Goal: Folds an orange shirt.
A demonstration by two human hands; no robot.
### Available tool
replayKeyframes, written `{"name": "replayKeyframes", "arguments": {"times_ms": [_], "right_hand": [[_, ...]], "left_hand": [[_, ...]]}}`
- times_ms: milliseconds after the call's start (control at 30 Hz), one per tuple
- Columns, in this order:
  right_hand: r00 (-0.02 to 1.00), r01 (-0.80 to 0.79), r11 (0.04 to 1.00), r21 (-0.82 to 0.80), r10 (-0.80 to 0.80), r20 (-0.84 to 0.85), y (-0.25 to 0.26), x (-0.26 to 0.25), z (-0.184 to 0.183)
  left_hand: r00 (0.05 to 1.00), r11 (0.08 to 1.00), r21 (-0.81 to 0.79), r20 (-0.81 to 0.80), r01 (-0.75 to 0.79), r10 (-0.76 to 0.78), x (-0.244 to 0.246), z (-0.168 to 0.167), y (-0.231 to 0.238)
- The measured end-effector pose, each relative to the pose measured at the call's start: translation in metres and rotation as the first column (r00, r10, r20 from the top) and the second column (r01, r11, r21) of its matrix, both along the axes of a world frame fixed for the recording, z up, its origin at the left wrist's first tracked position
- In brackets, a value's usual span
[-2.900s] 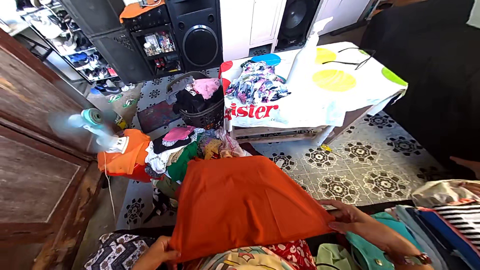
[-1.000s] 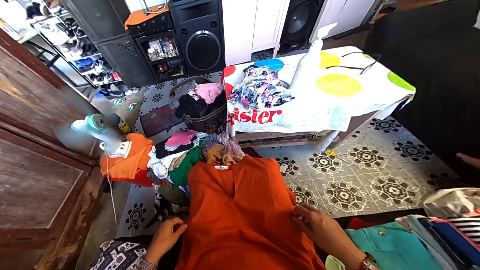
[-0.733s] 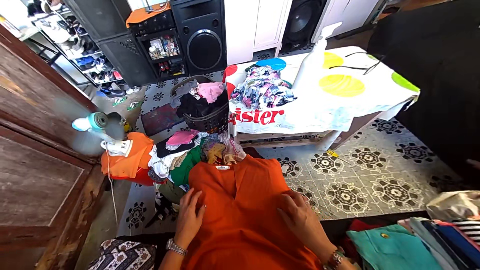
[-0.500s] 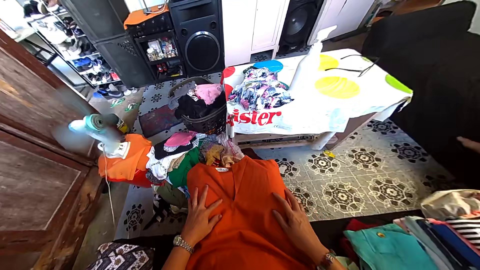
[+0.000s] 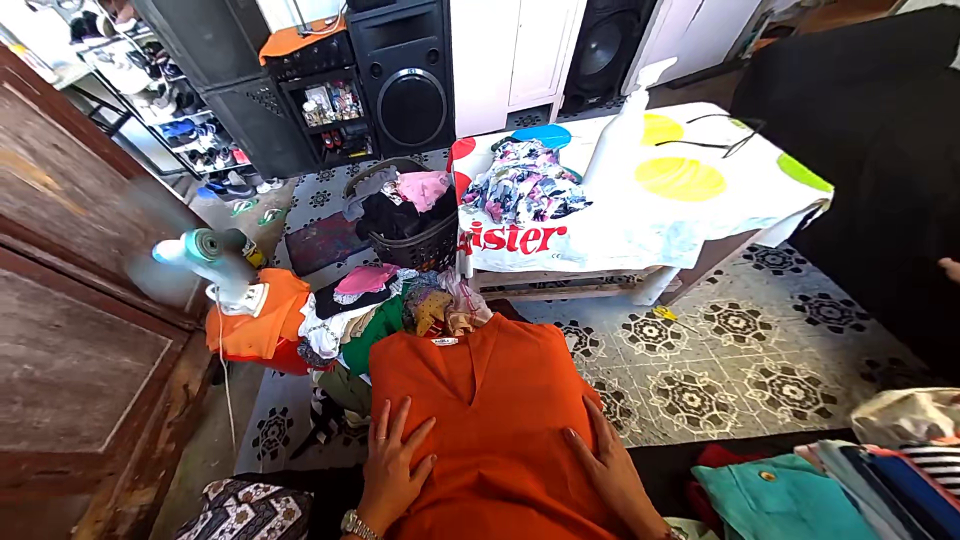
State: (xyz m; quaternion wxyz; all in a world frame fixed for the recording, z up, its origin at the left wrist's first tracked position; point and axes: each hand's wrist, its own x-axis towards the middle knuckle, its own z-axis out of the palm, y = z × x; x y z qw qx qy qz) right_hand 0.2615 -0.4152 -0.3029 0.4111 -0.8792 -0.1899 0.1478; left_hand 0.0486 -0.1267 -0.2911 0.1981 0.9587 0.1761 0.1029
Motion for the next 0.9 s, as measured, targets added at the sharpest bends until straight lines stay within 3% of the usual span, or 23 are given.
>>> {"name": "replayKeyframes", "arguments": {"times_ms": [167,333,467,600,700,800,900], "right_hand": [[0.999,-0.009,0.999,-0.039,0.01,0.034,0.0,0.001,0.004],[0.928,-0.028,0.997,-0.07,0.052,0.37,0.019,0.002,0.016],[0.843,-0.198,0.978,-0.068,0.205,0.497,0.048,0.003,0.042],[0.901,-0.391,0.917,0.079,0.364,0.235,0.094,-0.001,0.06],[0.898,-0.437,0.883,0.171,0.439,0.032,0.134,0.003,0.063],[0.831,-0.458,0.877,0.148,0.481,-0.278,0.175,0.02,0.061],[0.728,-0.316,0.917,0.244,0.399,-0.558,0.21,0.031,0.054]], "left_hand": [[1.0,0.999,0.046,0.018,-0.009,0.008,-0.001,-0.002,0.0],[0.999,0.997,0.074,0.049,-0.022,0.019,0.001,-0.007,0.002],[0.998,0.998,0.059,0.059,-0.037,0.034,0.004,-0.01,0.002],[0.996,0.997,0.071,0.087,-0.033,0.027,0.005,-0.01,0.002],[0.995,0.997,0.073,0.097,-0.029,0.022,0.005,-0.01,0.002],[0.995,0.995,0.093,0.097,-0.024,0.015,0.004,-0.01,0.003],[0.995,0.995,0.099,0.098,-0.028,0.018,0.004,-0.01,0.003]]}}
